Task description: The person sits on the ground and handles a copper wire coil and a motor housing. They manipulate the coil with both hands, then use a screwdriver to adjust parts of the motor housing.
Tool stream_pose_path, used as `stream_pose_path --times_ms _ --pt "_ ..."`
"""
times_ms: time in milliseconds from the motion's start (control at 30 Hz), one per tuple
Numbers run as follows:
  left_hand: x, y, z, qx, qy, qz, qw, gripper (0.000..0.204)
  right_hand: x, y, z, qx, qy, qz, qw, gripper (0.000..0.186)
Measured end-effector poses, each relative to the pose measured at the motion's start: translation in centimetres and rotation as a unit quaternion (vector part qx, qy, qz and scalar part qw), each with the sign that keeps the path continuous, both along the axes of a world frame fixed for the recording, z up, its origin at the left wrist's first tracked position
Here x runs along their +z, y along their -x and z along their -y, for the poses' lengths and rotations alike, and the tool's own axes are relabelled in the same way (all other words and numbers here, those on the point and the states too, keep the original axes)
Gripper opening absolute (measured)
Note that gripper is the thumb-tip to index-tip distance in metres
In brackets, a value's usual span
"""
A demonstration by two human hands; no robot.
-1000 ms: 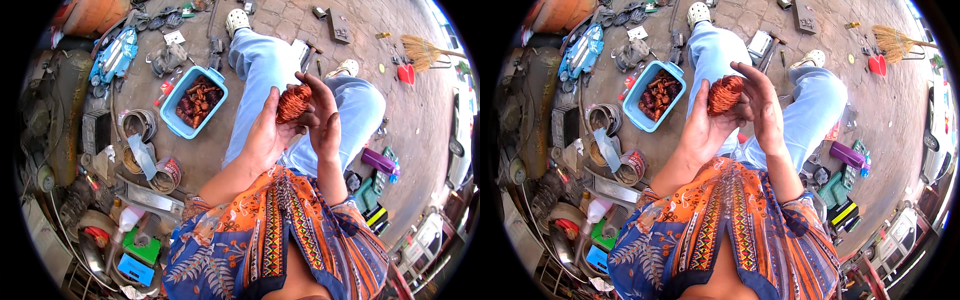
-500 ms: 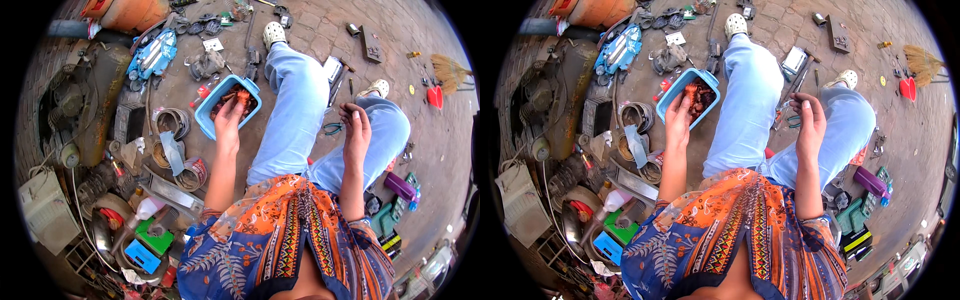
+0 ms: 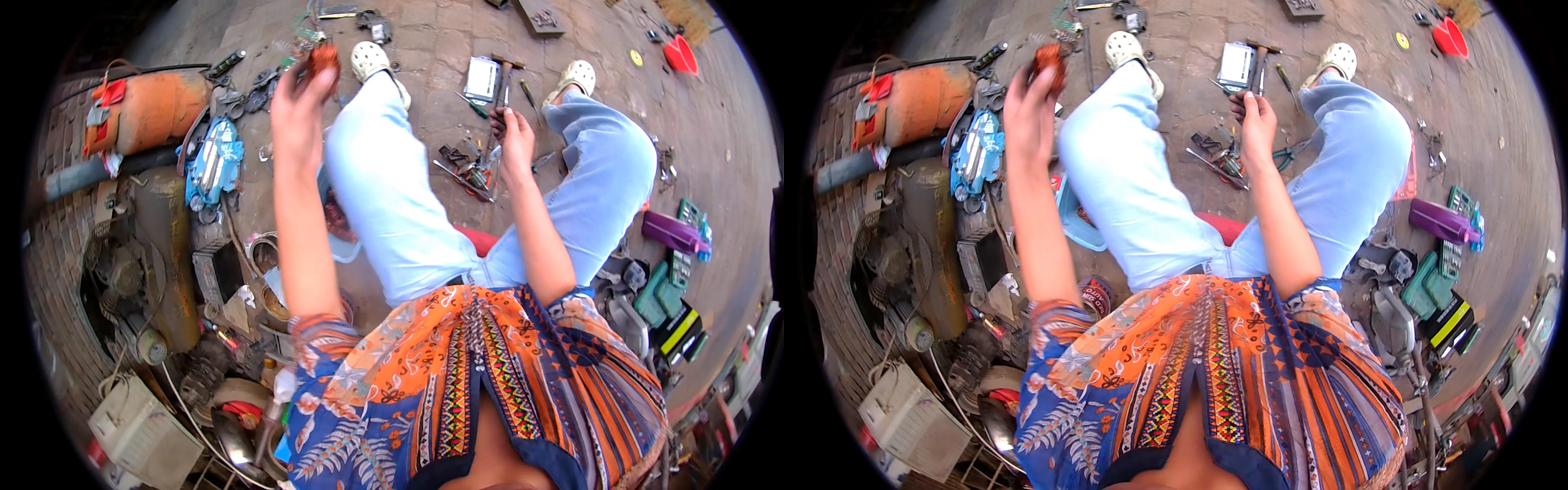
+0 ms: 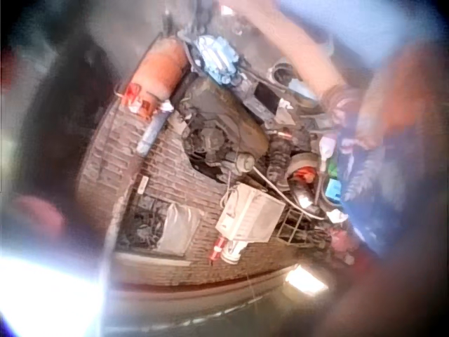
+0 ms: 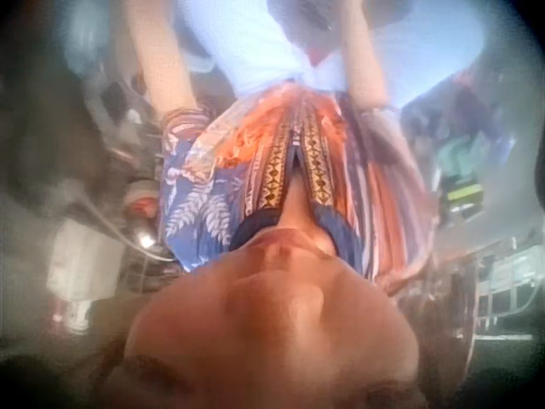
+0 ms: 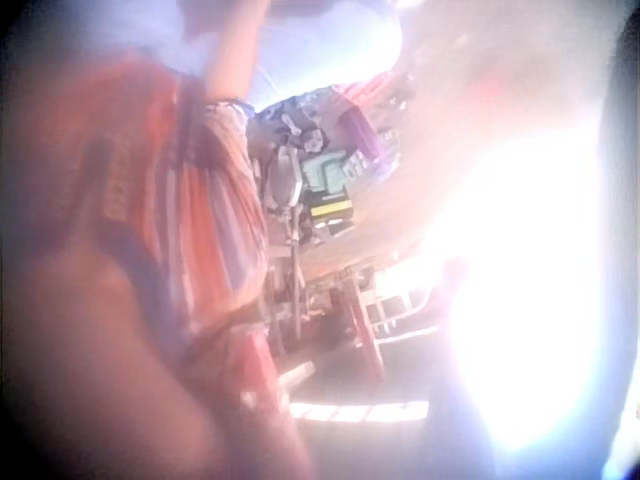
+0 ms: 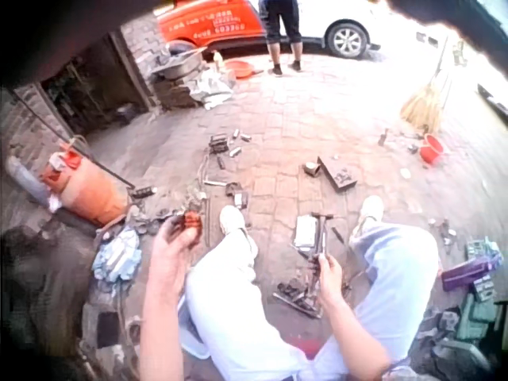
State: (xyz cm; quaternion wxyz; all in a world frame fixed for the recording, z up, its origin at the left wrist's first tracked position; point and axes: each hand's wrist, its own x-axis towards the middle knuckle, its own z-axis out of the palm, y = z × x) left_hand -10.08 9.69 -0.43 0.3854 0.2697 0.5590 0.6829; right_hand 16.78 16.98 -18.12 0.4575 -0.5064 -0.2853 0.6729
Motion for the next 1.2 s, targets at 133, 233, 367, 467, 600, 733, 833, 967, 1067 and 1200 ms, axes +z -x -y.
stream_pose_path --times_ms 133,233,367,467,600,733,833,967,1067,1200 --pt "-4.6 2.1 -9.2 -0.154 0.202 -0.240 0.937 0.063 -8.4 -1.1 0.8 -0.095 0.073 0.100 0.988 0.024" --pt "-12.0 3.3 -14.0 -0.228 0.295 -0.498 0.782 0.067 -13.8 -2.0 3.1 -0.167 0.158 0.083 0.970 0.024" --pt "-22.4 2.4 -15.5 -0.272 0.424 -0.509 0.698 0.059 -16.1 -2.3 7.7 -0.177 0.232 0.150 0.945 0.023" --pt "-25.8 -1.5 -13.6 -0.300 0.464 -0.521 0.650 0.058 -13.4 -3.5 12.5 -0.031 0.228 0.398 0.888 0.024" --pt "-28.8 -2.6 -12.2 -0.260 0.489 -0.517 0.652 0.056 -13.1 -3.3 15.1 0.008 0.193 0.473 0.860 0.027" --pt "-29.1 -3.7 -9.8 -0.231 0.453 -0.559 0.655 0.052 -13.7 -3.9 17.3 0.060 0.204 0.474 0.855 0.034" --pt "-29.1 -6.3 -8.3 -0.113 0.375 -0.590 0.706 0.053 -14.2 -3.3 17.7 0.114 0.175 0.479 0.853 0.047" --pt "-29.6 -11.0 -4.3 -0.013 0.411 -0.474 0.778 0.051 -12.6 -2.0 16.8 0.232 0.125 0.567 0.780 0.061" --pt "-30.7 -14.6 -0.5 0.087 0.450 -0.345 0.819 0.048 -11.2 -2.0 13.4 0.296 0.143 0.548 0.769 0.062" --pt "-31.3 -17.3 4.4 0.220 0.589 -0.164 0.760 0.046 -9.2 -1.2 10.5 0.340 0.081 0.539 0.767 0.056"
